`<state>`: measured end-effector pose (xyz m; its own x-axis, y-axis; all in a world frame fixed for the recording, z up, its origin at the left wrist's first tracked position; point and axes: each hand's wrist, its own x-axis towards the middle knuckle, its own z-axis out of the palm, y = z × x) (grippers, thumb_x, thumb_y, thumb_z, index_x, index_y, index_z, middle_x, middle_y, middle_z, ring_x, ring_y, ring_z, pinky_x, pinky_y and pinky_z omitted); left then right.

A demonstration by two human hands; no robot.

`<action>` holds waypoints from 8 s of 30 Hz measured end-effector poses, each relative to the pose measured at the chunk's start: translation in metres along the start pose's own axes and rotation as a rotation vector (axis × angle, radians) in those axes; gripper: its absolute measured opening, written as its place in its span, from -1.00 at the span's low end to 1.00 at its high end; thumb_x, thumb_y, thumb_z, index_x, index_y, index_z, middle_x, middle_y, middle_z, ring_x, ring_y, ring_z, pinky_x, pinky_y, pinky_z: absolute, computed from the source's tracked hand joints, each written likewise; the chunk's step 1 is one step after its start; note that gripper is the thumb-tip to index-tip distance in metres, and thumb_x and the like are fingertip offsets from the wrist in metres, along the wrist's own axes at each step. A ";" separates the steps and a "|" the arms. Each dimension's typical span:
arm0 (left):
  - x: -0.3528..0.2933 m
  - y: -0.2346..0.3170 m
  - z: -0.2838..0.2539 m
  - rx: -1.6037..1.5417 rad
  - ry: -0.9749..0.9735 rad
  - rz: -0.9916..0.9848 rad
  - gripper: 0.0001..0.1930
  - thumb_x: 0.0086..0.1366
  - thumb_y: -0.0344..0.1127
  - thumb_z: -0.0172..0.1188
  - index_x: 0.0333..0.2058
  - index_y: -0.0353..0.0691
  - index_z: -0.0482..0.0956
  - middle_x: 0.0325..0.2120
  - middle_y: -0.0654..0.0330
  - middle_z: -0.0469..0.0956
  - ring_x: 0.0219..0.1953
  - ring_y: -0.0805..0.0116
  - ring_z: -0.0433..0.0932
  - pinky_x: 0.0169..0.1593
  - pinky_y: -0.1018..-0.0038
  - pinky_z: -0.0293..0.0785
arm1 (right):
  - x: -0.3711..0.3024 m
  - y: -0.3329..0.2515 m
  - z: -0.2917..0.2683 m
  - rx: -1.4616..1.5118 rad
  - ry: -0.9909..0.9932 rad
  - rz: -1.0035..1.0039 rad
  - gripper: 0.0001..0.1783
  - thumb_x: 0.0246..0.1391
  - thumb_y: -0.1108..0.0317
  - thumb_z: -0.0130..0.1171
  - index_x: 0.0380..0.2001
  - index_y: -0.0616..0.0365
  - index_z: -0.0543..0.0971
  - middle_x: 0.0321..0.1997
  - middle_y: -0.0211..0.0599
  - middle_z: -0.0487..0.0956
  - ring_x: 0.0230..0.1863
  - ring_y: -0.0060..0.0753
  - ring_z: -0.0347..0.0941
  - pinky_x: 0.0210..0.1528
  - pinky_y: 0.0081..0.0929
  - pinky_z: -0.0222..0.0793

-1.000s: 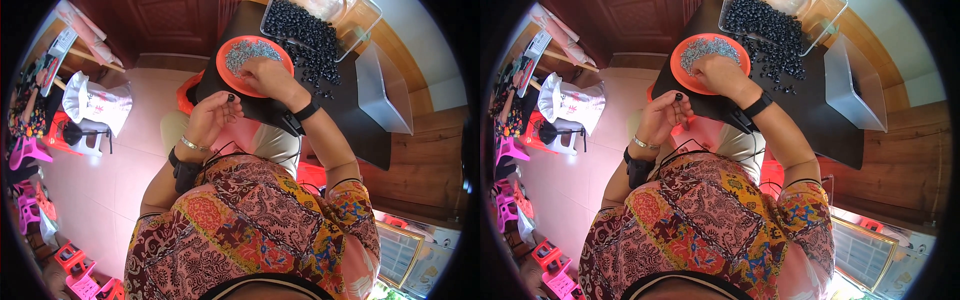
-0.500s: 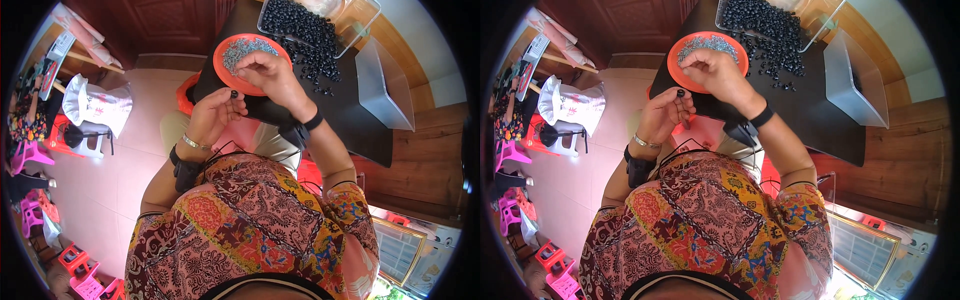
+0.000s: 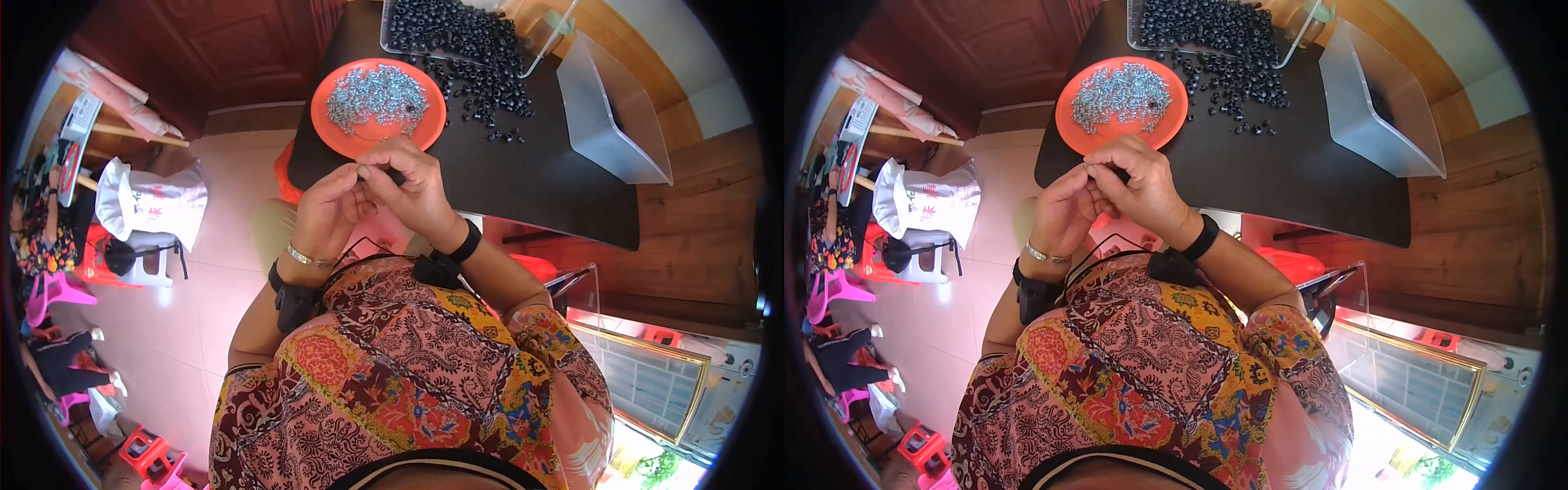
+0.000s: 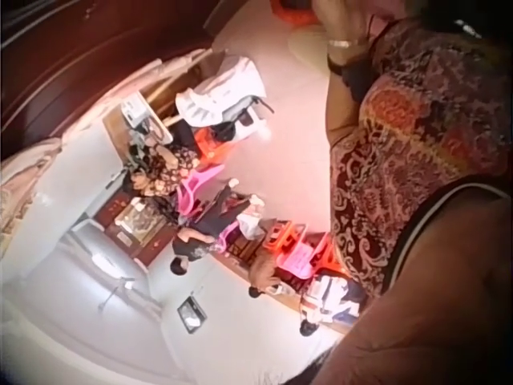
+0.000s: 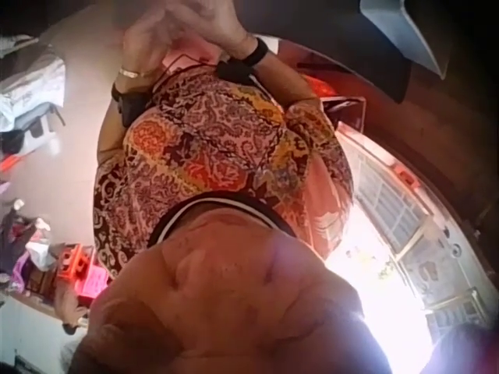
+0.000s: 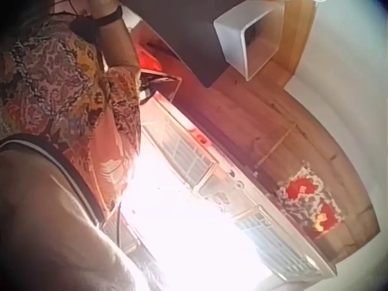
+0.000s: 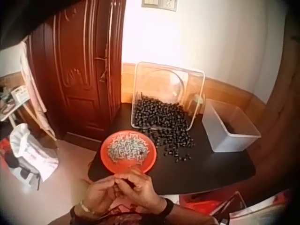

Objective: Manually inserting small silver components into black plastic housings.

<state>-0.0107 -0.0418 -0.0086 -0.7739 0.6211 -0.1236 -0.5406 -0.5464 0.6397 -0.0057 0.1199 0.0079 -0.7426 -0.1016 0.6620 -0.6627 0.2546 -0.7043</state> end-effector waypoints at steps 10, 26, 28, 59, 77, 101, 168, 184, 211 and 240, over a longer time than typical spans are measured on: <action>0.003 0.001 0.002 -0.005 0.025 0.010 -0.73 0.37 -0.24 -0.11 -0.14 -0.28 0.45 -0.30 0.23 0.51 -0.25 0.39 0.51 -0.18 0.48 0.39 | 0.002 -0.012 -0.006 -0.059 0.002 0.058 -0.88 -0.08 0.57 0.27 -0.39 0.23 0.59 -0.39 -0.28 0.55 -0.34 -0.38 0.50 -0.28 -0.49 0.43; -0.007 0.012 -0.003 0.023 0.079 0.058 -0.75 0.36 -0.20 -0.10 -0.29 -0.26 0.45 -0.37 0.16 0.50 -0.30 0.27 0.55 -0.21 0.43 0.43 | 0.077 0.070 -0.073 -0.974 -0.545 -0.084 -0.89 -0.11 0.41 0.17 -0.43 0.05 0.61 -0.32 -0.30 0.56 -0.20 -0.17 0.48 -0.17 -0.27 0.46; -0.009 0.013 -0.004 0.019 0.090 0.060 -0.75 0.37 -0.20 -0.10 -0.29 -0.27 0.45 -0.37 0.16 0.51 -0.30 0.27 0.55 -0.21 0.42 0.44 | 0.077 0.071 -0.070 -0.969 -0.539 -0.097 -0.90 -0.10 0.42 0.17 -0.43 0.06 0.60 -0.32 -0.31 0.54 -0.21 -0.17 0.48 -0.16 -0.27 0.45; 0.005 0.020 0.021 0.033 0.052 0.016 -0.73 0.35 -0.17 -0.05 -0.27 -0.24 0.50 -0.35 0.20 0.55 -0.30 0.33 0.55 -0.20 0.48 0.41 | 0.052 -0.003 -0.050 0.497 -0.299 0.700 -0.80 0.28 0.41 -0.06 -0.14 0.16 0.54 -0.35 -0.51 0.50 -0.35 -0.71 0.35 -0.21 -0.71 0.33; 0.002 0.018 0.016 0.011 -0.055 0.102 -0.71 0.37 -0.19 -0.10 -0.22 -0.27 0.50 -0.34 0.17 0.53 -0.28 0.34 0.53 -0.18 0.49 0.40 | 0.039 -0.016 -0.036 0.506 -0.390 0.565 -0.83 0.16 0.57 0.07 -0.17 0.25 0.55 -0.34 -0.39 0.57 -0.36 -0.64 0.46 -0.27 -0.65 0.40; 0.005 0.013 0.020 -0.029 0.047 0.068 -0.74 0.37 -0.15 -0.09 -0.16 -0.18 0.46 -0.30 0.28 0.54 -0.25 0.42 0.51 -0.18 0.49 0.38 | 0.024 -0.016 -0.021 -0.083 -0.167 0.000 -0.72 -0.02 0.61 0.23 -0.18 0.18 0.60 -0.23 -0.32 0.58 -0.23 -0.48 0.47 -0.20 -0.57 0.40; 0.002 0.010 0.042 -0.025 -0.091 0.018 -0.67 0.35 -0.16 -0.11 -0.11 -0.28 0.44 -0.20 0.14 0.53 -0.13 0.32 0.49 -0.01 0.40 0.34 | 0.025 -0.024 -0.040 -0.527 -0.028 -0.240 -0.70 -0.24 0.49 0.37 -0.36 0.14 0.52 -0.38 -0.26 0.56 -0.39 -0.18 0.51 -0.35 -0.37 0.44; -0.003 0.020 0.023 0.007 0.091 -0.006 -0.72 0.32 -0.18 -0.12 -0.26 -0.27 0.47 -0.33 0.13 0.56 -0.27 0.27 0.54 -0.16 0.43 0.41 | 0.080 0.008 -0.242 -1.084 0.120 0.236 -0.80 0.00 0.34 0.23 -0.28 0.14 0.64 -0.28 -0.21 0.64 -0.37 -0.38 0.55 -0.25 -0.49 0.45; 0.023 -0.003 0.034 0.079 0.023 -0.126 -0.69 0.34 -0.16 -0.11 -0.21 -0.25 0.51 -0.36 0.18 0.57 -0.31 0.35 0.55 -0.20 0.50 0.41 | 0.032 -0.027 -0.084 0.024 -0.460 0.363 -0.79 0.08 0.54 0.19 -0.17 0.22 0.56 -0.25 -0.38 0.56 -0.20 -0.58 0.48 -0.12 -0.59 0.41; -0.004 0.006 0.001 0.013 0.098 0.107 -0.77 0.35 -0.18 -0.05 -0.22 -0.20 0.45 -0.36 0.21 0.52 -0.31 0.34 0.54 -0.21 0.47 0.42 | 0.067 0.020 -0.036 -0.182 -0.535 -0.075 -0.78 0.11 0.55 0.07 -0.15 0.18 0.54 -0.07 -0.23 0.55 -0.07 -0.21 0.49 -0.02 -0.38 0.41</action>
<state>-0.0104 -0.0469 -0.0037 -0.8558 0.5014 -0.1270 -0.4492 -0.5988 0.6631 -0.0653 0.1528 0.0472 -0.6713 -0.5864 0.4532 -0.7233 0.3849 -0.5733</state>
